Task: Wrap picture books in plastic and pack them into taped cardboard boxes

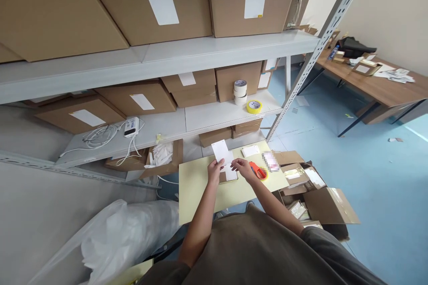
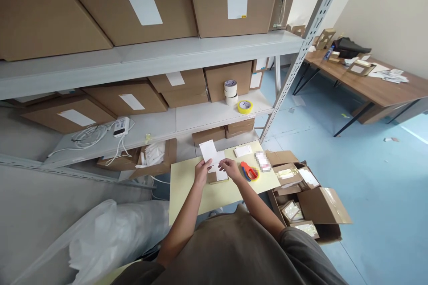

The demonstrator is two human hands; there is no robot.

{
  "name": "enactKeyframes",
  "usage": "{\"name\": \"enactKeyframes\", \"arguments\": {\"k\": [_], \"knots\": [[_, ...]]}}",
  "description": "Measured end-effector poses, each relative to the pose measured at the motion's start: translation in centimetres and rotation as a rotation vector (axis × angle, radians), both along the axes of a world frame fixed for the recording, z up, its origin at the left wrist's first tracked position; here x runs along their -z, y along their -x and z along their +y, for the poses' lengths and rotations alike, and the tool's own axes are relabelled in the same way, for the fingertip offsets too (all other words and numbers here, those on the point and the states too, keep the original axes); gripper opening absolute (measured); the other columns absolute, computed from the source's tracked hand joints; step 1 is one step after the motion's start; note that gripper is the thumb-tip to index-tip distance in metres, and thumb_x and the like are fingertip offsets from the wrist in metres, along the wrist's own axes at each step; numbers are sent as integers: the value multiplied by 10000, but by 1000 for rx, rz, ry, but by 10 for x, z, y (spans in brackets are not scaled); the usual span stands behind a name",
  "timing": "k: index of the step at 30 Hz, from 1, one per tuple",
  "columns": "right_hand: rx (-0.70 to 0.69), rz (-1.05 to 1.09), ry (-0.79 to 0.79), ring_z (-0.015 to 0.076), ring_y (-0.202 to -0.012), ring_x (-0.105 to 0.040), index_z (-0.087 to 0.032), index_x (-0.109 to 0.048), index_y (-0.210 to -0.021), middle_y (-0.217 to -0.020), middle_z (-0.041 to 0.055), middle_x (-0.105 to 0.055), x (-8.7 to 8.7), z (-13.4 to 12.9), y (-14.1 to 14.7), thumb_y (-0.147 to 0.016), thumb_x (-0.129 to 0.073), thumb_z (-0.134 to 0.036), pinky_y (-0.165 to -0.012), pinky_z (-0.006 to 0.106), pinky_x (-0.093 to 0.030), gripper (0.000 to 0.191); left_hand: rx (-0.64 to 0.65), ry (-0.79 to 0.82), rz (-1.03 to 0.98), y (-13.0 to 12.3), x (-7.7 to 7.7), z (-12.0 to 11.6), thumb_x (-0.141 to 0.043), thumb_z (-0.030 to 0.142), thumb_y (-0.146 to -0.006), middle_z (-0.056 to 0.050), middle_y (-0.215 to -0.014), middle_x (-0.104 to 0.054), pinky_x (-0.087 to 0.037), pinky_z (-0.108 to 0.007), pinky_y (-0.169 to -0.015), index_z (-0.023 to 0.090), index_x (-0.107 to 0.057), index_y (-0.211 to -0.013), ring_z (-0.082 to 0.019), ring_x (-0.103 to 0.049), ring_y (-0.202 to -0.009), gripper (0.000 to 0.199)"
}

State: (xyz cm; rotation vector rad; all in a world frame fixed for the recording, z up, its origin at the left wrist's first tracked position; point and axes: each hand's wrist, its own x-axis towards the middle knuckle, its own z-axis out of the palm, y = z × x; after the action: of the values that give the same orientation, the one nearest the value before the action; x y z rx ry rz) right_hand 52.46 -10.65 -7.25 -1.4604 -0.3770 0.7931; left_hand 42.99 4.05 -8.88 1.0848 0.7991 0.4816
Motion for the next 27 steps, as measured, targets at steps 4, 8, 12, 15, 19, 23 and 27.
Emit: {"name": "enactKeyframes", "arguments": {"k": [4,8,12,15,19,23,27], "knots": [[-21,-16,0,179,-733,-677,-221,-692,-835,-796,28,-741,-7,-3,-1,-831,-700,-521,-709,308,-493,299,11,5,-3,-3,1,-6,-917,523,-630,-121,-997,-805,-508,-301,-768,149,-797,-960,-209,-726,-857,513],[-64,-33,-26,172,-731,-670,-224,-680,-837,-805,19,-734,-18,-8,-4,-863,-687,-543,-730,312,-491,320,8,-13,56,-7,-1,-12,-938,511,-610,-136,-1043,-797,-538,-322,-783,153,-776,-1073,-226,-735,-876,607],[-108,-95,-61,181,-760,-669,-231,-680,-867,-821,23,-724,-26,-13,-11,-915,-641,-585,-755,323,-500,360,-52,-290,176,-9,-14,-17,-947,461,-621,-116,-1047,-789,-553,-331,-816,196,-779,-1113,-233,-729,-898,583],[-136,-146,-61,200,-782,-665,-236,-682,-882,-810,29,-714,-30,-16,-17,-924,-625,-629,-757,336,-506,399,166,-405,60,-10,-28,-22,-851,511,-756,-107,-957,-801,-564,-343,-847,196,-823,-949,-252,-736,-912,371],[-159,-191,-64,216,-789,-653,-241,-688,-895,-801,34,-708,-35,-19,-26,-929,-618,-651,-765,351,-513,418,282,-454,9,-15,-43,-31,-840,469,-777,-115,-992,-815,-583,-368,-837,202,-853,-952,-273,-751,-915,319],[-175,-206,-94,211,-794,-644,-239,-693,-886,-833,35,-708,-38,-23,-35,-942,-622,-624,-779,348,-515,395,249,-516,6,-21,-50,-40,-798,457,-823,-111,-1016,-814,-586,-368,-843,218,-862,-951,-273,-748,-950,279],[-192,-218,-93,207,-794,-638,-238,-697,-889,-836,31,-700,-33,-28,-46,-946,-634,-594,-779,341,-513,366,219,-497,12,-28,-50,-48,-806,467,-816,-106,-994,-815,-583,-363,-859,215,-861,-942,-265,-746,-933,287]]}}
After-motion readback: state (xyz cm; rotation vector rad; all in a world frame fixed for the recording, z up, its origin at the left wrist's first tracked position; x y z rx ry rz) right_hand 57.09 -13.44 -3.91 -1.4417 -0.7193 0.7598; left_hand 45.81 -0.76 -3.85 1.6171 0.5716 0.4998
